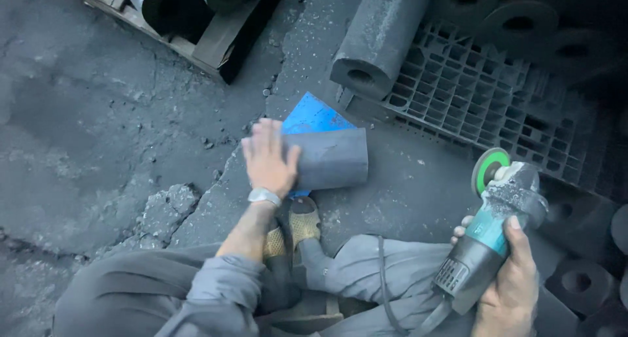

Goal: Grinding the surface of a grey industrial part using an angle grinder.

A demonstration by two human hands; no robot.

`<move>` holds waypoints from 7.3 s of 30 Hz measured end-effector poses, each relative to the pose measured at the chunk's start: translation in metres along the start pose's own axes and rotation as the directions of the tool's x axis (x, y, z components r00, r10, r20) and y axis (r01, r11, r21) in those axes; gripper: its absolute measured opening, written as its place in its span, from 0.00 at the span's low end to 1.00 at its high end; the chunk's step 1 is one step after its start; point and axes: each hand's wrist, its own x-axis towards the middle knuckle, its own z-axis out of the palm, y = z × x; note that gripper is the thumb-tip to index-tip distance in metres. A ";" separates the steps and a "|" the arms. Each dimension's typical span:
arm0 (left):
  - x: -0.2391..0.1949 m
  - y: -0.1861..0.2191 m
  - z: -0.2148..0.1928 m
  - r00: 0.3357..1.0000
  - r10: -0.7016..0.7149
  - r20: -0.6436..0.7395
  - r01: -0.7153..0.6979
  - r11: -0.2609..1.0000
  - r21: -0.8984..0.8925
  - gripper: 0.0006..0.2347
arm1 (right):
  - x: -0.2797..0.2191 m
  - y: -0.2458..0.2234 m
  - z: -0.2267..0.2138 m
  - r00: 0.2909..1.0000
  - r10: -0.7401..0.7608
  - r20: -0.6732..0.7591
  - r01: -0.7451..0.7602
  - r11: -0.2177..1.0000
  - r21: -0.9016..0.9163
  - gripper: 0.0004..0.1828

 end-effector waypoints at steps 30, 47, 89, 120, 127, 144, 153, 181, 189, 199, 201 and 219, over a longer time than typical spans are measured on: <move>0.011 0.107 0.093 0.503 0.620 0.602 -0.855 0.457 0.244 0.07 | -0.009 0.000 0.033 0.995 -0.033 -0.097 0.031 0.999 -0.023 0.29; 0.056 0.056 -0.107 0.845 0.530 -0.071 -0.535 0.839 -0.098 0.24 | -0.022 -0.002 0.050 0.998 -0.068 0.020 0.067 0.997 0.034 0.30; 0.019 0.033 -0.112 0.743 0.668 0.039 -0.669 0.742 0.050 0.22 | -0.016 0.021 0.051 0.985 -0.003 0.171 0.033 0.985 -0.170 0.27; -0.170 0.152 -0.083 0.915 0.018 0.404 0.348 0.473 -0.809 0.23 | -0.043 0.067 0.123 0.955 0.066 0.289 0.062 0.908 -0.414 0.23; -0.169 0.159 -0.091 0.852 -0.029 0.524 0.480 0.443 -0.757 0.26 | -0.050 0.073 0.125 0.970 0.064 0.236 0.052 0.888 -0.457 0.19; -0.177 0.160 -0.096 0.900 -0.079 0.428 0.424 0.381 -0.822 0.24 | -0.055 0.074 0.143 0.979 0.120 0.166 -0.026 0.877 -0.481 0.22; -0.176 0.161 -0.106 0.902 -0.078 0.425 0.429 0.293 -0.855 0.24 | -0.052 0.078 0.137 0.984 0.050 0.173 0.058 0.820 -0.570 0.20; -0.175 0.162 -0.102 0.813 -0.137 0.566 0.581 0.253 -0.774 0.26 | -0.054 0.075 0.137 0.967 0.094 0.237 0.065 0.806 -0.588 0.20; -0.188 0.160 -0.102 0.841 -0.238 0.485 0.525 0.149 -0.838 0.25 | -0.052 0.080 0.159 0.955 0.127 0.268 0.075 0.771 -0.633 0.21; -0.187 0.161 -0.100 0.822 -0.175 0.541 0.568 0.207 -0.797 0.24 | -0.056 0.080 0.137 0.974 0.134 0.185 0.009 0.788 -0.616 0.23; -0.187 0.159 -0.103 0.830 -0.185 0.526 0.556 0.193 -0.809 0.24 | -0.054 0.081 0.149 0.979 0.114 0.172 0.019 0.780 -0.626 0.22; -0.186 0.153 -0.102 0.873 -0.291 0.392 0.428 0.070 -0.901 0.24 | -0.051 0.082 0.181 0.936 0.180 0.303 0.086 0.717 -0.692 0.23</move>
